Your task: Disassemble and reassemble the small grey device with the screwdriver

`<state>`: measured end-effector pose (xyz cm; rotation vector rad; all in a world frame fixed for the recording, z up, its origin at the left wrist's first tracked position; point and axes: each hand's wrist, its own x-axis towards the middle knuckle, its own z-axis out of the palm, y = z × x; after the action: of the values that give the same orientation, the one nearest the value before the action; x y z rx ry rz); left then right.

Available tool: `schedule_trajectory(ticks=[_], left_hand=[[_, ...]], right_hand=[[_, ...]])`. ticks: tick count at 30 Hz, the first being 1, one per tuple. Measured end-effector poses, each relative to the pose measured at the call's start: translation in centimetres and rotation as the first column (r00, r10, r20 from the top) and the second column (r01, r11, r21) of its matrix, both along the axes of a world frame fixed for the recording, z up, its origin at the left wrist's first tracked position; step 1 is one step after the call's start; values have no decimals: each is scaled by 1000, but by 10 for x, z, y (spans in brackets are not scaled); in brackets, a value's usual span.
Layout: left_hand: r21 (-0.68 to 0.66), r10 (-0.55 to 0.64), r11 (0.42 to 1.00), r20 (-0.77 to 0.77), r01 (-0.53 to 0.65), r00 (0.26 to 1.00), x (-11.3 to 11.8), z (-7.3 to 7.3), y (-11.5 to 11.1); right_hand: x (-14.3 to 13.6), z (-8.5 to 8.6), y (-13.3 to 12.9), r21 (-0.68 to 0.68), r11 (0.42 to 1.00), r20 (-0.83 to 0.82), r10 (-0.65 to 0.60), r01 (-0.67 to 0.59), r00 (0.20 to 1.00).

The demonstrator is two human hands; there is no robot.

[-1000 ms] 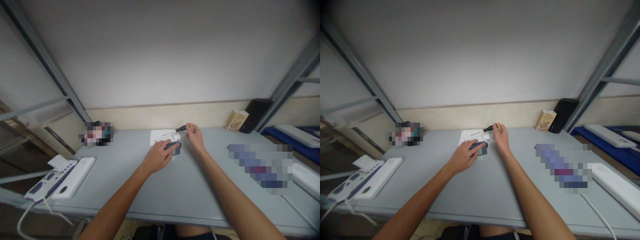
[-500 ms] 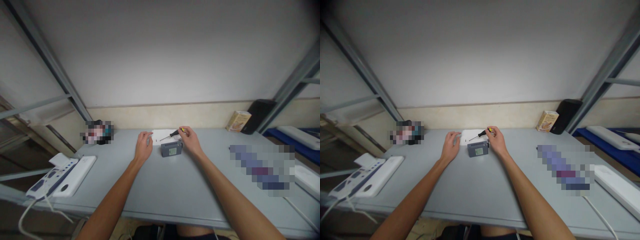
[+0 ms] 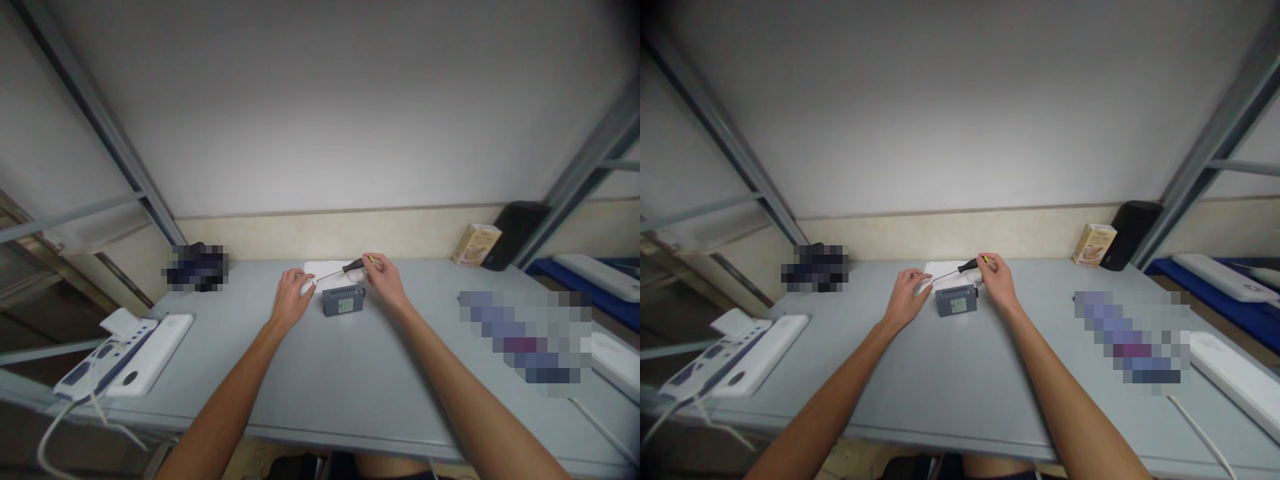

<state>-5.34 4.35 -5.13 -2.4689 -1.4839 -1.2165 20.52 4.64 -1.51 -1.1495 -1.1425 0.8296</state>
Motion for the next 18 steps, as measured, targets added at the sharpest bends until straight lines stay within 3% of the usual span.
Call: schedule_trajectory(ticks=[5,18], left_hand=[[-11,-57,998,1,57,998,1,0,0],[-12,-77,997,76,78,994,6,5,-3]], right_hand=[[-1,2,-3,-7,1000,-32,24,-24,999],[1,-3,0,-18,999,-9,30,-30,1000]])
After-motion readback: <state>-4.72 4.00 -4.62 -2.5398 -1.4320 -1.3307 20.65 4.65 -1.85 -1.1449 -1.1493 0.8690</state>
